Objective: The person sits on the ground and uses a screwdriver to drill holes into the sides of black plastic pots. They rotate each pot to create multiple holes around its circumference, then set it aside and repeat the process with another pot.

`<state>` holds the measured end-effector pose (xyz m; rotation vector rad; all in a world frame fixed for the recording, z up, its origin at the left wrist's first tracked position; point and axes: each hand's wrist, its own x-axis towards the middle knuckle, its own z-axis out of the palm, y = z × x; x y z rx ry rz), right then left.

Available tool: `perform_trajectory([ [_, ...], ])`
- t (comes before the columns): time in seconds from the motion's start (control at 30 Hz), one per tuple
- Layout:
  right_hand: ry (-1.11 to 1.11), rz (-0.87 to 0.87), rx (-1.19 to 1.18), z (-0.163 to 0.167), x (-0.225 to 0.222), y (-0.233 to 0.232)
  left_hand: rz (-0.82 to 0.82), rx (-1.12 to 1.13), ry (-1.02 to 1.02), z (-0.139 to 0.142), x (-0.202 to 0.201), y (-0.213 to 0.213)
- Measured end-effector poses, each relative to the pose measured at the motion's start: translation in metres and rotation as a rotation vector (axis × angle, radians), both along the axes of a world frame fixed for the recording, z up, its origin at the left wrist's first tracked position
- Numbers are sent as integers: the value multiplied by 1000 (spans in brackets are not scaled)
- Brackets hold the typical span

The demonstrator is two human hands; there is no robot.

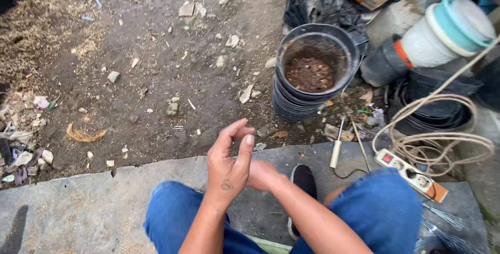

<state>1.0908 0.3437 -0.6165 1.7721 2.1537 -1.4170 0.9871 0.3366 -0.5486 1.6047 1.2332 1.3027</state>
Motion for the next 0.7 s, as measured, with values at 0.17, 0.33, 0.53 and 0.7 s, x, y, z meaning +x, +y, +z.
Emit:
perform_trajectory([
  [0.17, 248, -253, 442, 59, 57, -27, -104, 17, 40, 22, 28, -44],
  [0.33, 387, -556, 431, 83, 125, -58, -156, 271, 270, 72, -14, -49],
  [0.53, 348, -837, 487, 73, 216, -11, -249, 368, 396, 74, -15, -24],
  [0.7, 264, -956, 527, 84, 243, 54, -335, 401, 361, 60, 3, -8],
])
